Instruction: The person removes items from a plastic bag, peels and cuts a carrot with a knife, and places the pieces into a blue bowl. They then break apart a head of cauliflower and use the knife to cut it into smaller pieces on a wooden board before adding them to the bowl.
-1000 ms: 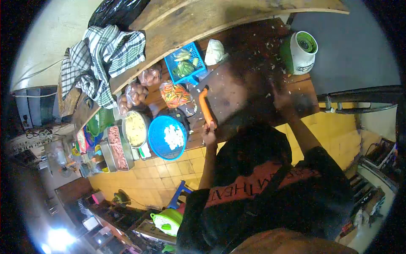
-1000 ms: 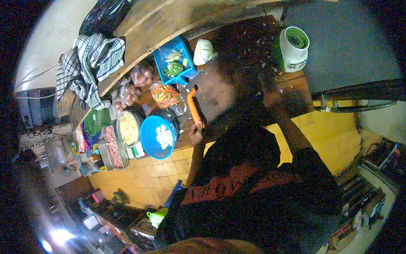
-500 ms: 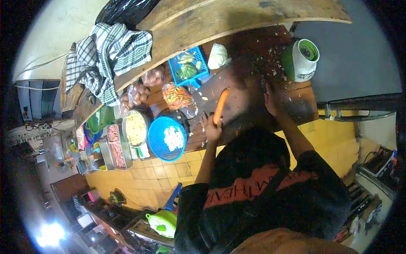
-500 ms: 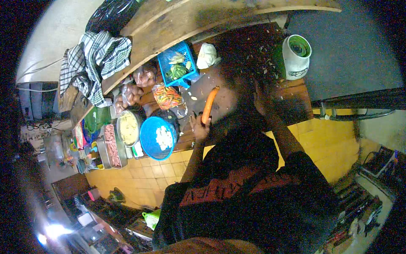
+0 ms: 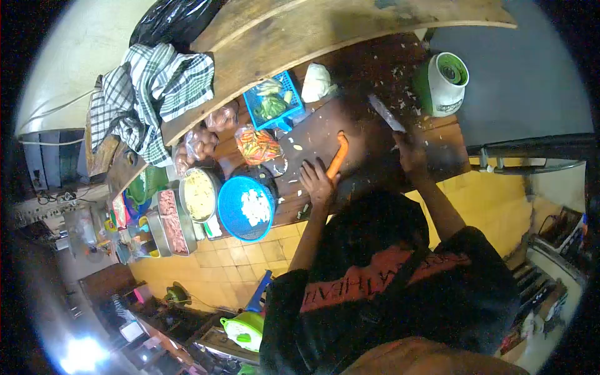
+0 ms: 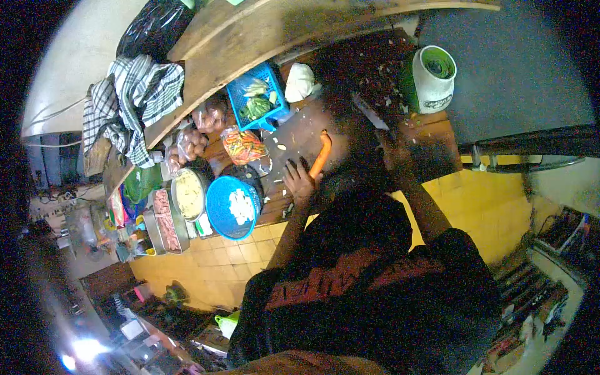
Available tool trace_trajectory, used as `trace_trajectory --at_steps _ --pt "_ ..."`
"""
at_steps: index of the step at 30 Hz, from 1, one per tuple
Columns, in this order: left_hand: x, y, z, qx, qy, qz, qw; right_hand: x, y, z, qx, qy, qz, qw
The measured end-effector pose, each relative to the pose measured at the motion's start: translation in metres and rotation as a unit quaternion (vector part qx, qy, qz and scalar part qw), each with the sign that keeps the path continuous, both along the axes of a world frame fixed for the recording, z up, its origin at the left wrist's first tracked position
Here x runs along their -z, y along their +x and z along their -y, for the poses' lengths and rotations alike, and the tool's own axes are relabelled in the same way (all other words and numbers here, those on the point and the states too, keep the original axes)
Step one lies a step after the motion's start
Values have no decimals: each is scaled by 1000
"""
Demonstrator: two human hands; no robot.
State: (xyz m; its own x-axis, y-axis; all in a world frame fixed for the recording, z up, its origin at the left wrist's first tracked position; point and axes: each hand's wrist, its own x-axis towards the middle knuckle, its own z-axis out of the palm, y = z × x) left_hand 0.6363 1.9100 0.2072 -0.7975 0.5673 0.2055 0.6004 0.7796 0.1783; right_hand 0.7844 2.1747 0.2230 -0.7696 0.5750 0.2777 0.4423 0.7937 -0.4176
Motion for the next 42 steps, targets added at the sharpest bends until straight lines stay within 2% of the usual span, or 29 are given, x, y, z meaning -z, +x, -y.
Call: trace_trajectory --at_steps 1,2,3,4,5,7,8,9,10,11,13,14,16,20,22,26,29,32,34,35,36,37,38,39,40,41,42 --pt "-14 -1 -7 3 -4 1 1000 5 4 1 1 59 17 998" --pt "-29 -4 -17 39 58 35 997 1 5 1 5 55 18 998" --pt "-46 -6 -28 75 120 69 988 -11 3 0 -23 115 61 991" --pt "-69 -6 -40 115 129 72 982 -17 3 1 -50 174 105 978" --pt "-92 -7 -53 154 137 74 976 -15 2 2 -47 170 106 979" --pt "-117 -9 -78 166 171 74 968 -11 -2 2 -84 173 20 981" --pt "-126 -14 -90 219 175 60 958 -35 -6 5 -82 171 18 982" --pt "-133 -18 -100 271 178 46 945 -84 -13 11 -133 149 25 980" --pt "-134 -20 -109 288 157 45 943 -111 -16 13 -185 126 32 974" --pt "-135 -24 -115 290 157 44 943 -108 -16 12 -183 126 31 974" --pt "-135 -27 -124 346 113 173 915 -94 -16 11 -161 255 41 953" --pt "-131 -27 -126 345 114 173 915 -85 -14 9 -162 255 42 952" --pt "-124 -26 -130 381 111 52 916 -74 -9 3 -149 266 -22 952" --pt "-121 -30 -128 439 92 61 892 -83 9 -6 -172 262 21 949" --pt "-123 -27 -122 448 97 59 887 -98 14 -5 -185 211 32 959" --pt "-114 -23 -98 401 79 19 913 -83 34 -20 -220 156 27 963" --pt "-107 -25 -60 354 110 -11 929 -81 40 -34 -273 126 78 950" --pt "-103 -22 -1 192 89 24 977 -66 41 -55 -315 172 82 930" --pt "-96 -12 48 88 125 29 988 -55 40 -59 -211 37 168 962" --pt "-89 -5 72 43 148 22 988 -69 31 -58 -223 41 166 960" --pt "-83 6 92 -57 145 46 987 -92 19 -51 -153 -122 255 947" --pt "-79 17 111 -155 141 71 975 -105 11 -47 -76 -280 338 895" --pt "-75 27 128 -214 106 93 967 -89 11 -47 -88 -278 343 893" --pt "-71 37 147 -272 71 116 953 -61 12 -46 -122 -319 170 924" --pt "-76 46 158 -278 -69 108 952 -60 6 -40 -149 -352 -9 924" --pt "-74 56 157 -269 -129 -31 954 -61 0 -36 -156 -353 -6 923" --pt "-71 62 152 -263 -149 -58 951 -62 -7 -31 -192 -197 -46 960"
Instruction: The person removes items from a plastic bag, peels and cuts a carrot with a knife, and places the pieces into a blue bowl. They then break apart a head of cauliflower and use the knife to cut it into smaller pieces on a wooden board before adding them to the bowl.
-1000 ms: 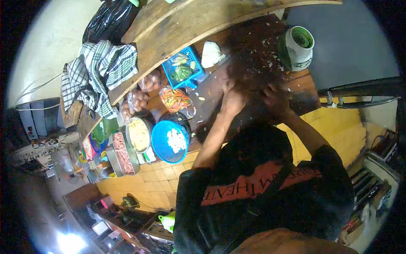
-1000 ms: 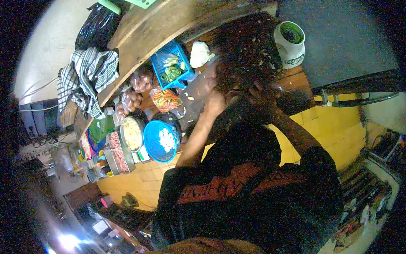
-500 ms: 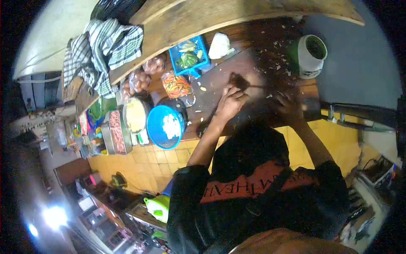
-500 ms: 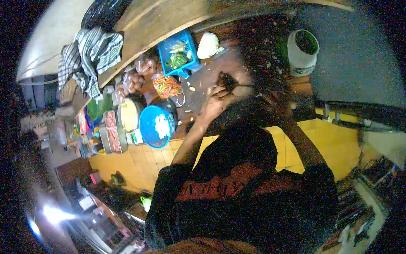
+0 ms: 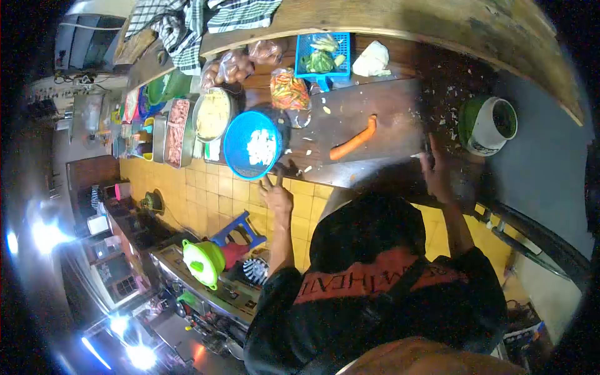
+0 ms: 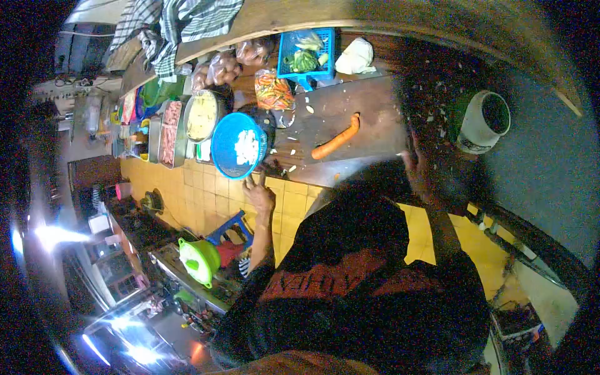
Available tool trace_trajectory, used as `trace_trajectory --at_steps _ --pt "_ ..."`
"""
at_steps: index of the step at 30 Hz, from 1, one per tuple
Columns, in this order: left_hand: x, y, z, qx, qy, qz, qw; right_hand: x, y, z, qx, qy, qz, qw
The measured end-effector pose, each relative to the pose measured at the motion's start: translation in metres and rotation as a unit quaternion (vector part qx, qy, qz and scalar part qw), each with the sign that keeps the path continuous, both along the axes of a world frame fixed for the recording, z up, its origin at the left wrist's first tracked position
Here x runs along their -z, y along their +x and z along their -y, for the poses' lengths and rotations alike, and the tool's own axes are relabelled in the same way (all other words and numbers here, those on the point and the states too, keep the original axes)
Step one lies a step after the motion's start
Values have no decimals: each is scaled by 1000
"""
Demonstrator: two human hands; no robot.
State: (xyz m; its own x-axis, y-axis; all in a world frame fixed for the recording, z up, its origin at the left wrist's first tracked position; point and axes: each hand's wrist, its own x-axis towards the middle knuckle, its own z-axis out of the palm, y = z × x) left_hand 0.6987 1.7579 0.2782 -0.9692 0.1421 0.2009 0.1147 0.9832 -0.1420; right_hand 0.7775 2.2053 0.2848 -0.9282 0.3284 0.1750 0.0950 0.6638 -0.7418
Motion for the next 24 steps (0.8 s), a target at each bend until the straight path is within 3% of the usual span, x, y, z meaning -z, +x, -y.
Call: trace_trajectory --at_steps 1,2,3,4,5,6,7,8,9,10,11,12,13,18,19,21,22,24 --pt "-18 3 -19 10 -25 -19 999 -9 -7 8 -10 153 -75 985" --pt "-28 -2 -32 63 47 -4 997 -10 -10 16 -10 156 -77 985" --pt "-30 -10 -45 119 119 10 986 -8 -12 24 -15 66 -19 998" --pt "-15 -14 -56 56 212 97 971 -8 -13 34 -18 -26 39 999" --pt "-24 -18 -85 -1 201 153 968 -14 -14 47 -10 -24 38 999" --pt "-25 -24 -105 8 189 167 968 -20 -16 61 12 -117 75 990" --pt "-27 -31 -125 52 334 135 931 -24 -16 67 33 -207 109 972" --pt "-31 -38 -143 110 381 116 910 9 -17 66 30 11 97 995" --pt "-9 -49 -154 140 373 173 901 43 -15 66 39 16 98 994" --pt "11 -58 -166 204 366 137 898 74 -13 66 20 200 10 979" --pt "26 -65 -178 266 356 101 890 88 -11 65 -2 376 -75 923" --pt "39 -70 -188 274 359 103 886 28 -19 87 64 211 41 974" --pt "49 -74 -198 287 366 102 879 29 -21 87 73 214 43 973" --pt "61 -86 -224 289 420 147 848 84 -34 89 -34 -56 151 986" --pt "56 -86 -223 295 420 152 844 92 -37 91 -26 -57 153 986" --pt "49 -93 -221 296 431 204 827 102 -50 97 49 159 156 974" --pt "53 -96 -223 301 432 205 825 109 -49 99 55 161 156 973" --pt "76 -98 -224 312 423 210 825 122 -39 104 -24 428 200 881"
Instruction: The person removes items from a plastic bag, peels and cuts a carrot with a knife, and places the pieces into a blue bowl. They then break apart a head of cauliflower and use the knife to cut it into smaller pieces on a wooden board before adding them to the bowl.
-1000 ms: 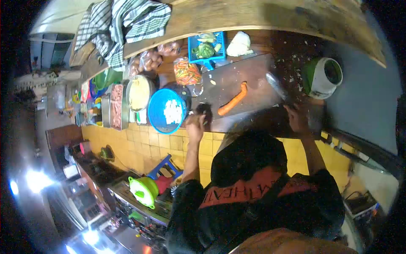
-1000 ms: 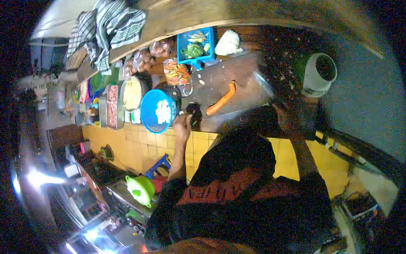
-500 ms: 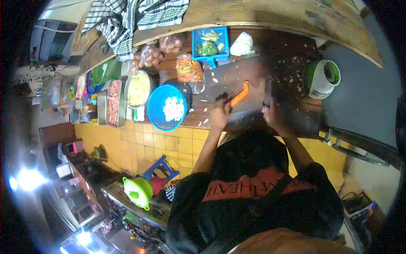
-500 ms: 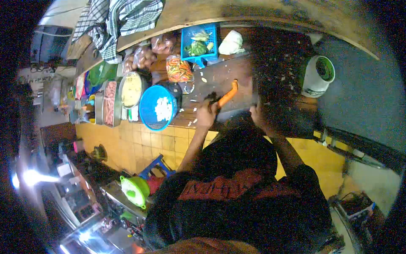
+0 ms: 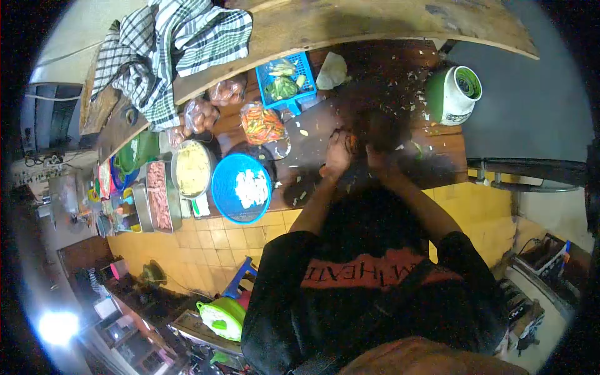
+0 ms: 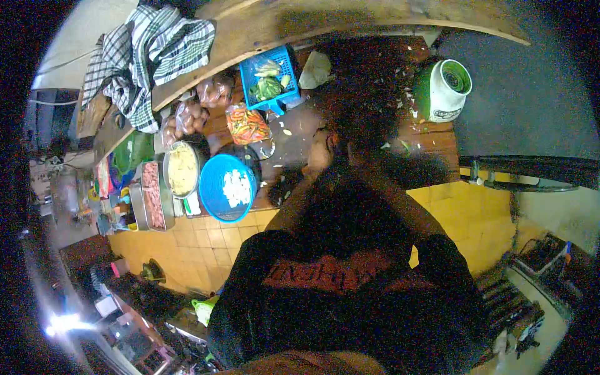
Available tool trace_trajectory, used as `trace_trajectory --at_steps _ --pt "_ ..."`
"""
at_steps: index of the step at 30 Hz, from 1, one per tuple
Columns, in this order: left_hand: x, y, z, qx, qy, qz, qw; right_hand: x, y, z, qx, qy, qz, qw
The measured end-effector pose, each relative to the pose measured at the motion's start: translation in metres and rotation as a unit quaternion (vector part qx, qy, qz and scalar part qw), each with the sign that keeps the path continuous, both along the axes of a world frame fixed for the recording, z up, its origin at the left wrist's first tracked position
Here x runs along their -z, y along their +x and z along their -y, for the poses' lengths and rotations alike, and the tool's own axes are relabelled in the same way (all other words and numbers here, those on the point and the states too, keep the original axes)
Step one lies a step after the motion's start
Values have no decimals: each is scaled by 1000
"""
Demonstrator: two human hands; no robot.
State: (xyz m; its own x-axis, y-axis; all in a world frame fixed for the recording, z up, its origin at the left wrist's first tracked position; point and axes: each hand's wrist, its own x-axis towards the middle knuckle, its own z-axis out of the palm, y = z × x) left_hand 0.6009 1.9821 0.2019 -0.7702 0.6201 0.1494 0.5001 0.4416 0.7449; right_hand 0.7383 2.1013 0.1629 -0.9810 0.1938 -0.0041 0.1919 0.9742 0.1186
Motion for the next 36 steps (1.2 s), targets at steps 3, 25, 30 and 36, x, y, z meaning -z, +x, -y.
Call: trace_trajectory --at_steps 3,25,30,36 --pt "49 4 2 -16 212 -13 977 -54 -12 14 91 -163 100 977" --pt "1 2 7 59 -159 -73 983 35 25 -22 -115 199 -33 973" --pt "-5 4 29 33 16 27 999 -11 33 -51 65 -188 -6 980" --pt "-67 4 39 -7 176 197 964 40 37 -80 77 -86 -193 974"
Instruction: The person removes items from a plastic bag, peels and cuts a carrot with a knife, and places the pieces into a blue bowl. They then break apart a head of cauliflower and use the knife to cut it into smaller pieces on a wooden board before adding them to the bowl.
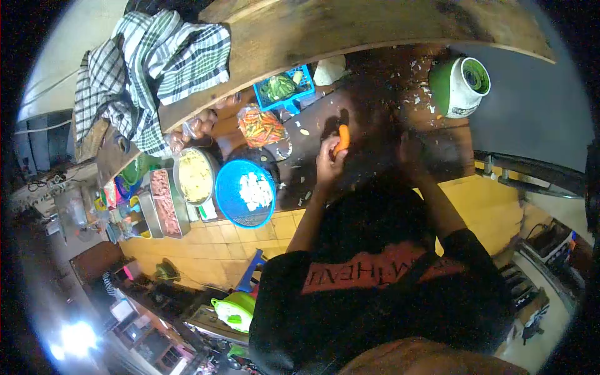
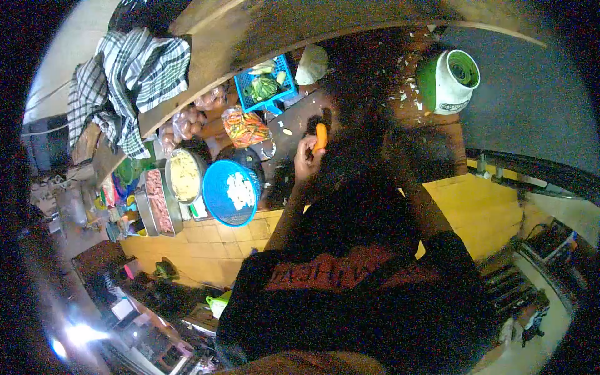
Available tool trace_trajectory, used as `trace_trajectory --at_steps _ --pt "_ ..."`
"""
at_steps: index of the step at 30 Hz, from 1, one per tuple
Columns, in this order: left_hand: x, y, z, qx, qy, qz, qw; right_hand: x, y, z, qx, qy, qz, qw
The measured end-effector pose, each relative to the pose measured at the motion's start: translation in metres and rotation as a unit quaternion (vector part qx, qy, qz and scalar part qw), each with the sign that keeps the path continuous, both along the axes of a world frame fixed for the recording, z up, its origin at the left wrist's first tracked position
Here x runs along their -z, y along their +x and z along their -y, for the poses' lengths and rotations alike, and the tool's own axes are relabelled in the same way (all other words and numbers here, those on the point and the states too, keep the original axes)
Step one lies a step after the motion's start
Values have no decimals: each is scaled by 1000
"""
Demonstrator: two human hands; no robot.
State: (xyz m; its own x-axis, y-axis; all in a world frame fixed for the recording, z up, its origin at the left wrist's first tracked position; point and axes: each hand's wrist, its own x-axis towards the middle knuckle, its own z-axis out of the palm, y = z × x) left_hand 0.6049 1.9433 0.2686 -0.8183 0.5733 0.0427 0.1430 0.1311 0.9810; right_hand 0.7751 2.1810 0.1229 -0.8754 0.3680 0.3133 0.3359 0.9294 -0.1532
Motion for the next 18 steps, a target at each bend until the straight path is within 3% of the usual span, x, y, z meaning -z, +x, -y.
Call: trace_trajectory --at_steps 2,6,7,8,9,10,12,13,15,16,18 --pt "3 -2 2 -10 69 -19 997 -11 6 7 8 -66 39 997" --pt "1 -2 1 4 4 2 1000 -66 -16 15 77 -205 102 970" --pt "13 -5 -4 35 -61 -69 995 -69 -19 24 79 -204 104 970" --pt "28 -8 -8 65 -124 -140 980 -70 -19 33 86 -110 144 980" --pt "53 -9 -12 66 -122 -137 981 -71 -18 40 90 -13 184 979" --pt "83 -10 -15 67 -142 -219 963 -73 -18 47 90 -11 186 978" --pt "106 -5 -17 68 -163 -320 931 -74 -19 58 -83 -73 172 979" --pt "103 0 -17 67 -164 -316 932 -54 -16 59 -85 -74 176 978" --pt "86 6 -21 29 -185 -331 925 1 -14 60 -199 -135 -35 970" --pt "81 5 -22 27 -186 -330 925 -10 -19 66 -201 -135 -35 970" --pt "75 2 -26 26 -184 -267 946 -48 -31 86 -95 -182 35 978"
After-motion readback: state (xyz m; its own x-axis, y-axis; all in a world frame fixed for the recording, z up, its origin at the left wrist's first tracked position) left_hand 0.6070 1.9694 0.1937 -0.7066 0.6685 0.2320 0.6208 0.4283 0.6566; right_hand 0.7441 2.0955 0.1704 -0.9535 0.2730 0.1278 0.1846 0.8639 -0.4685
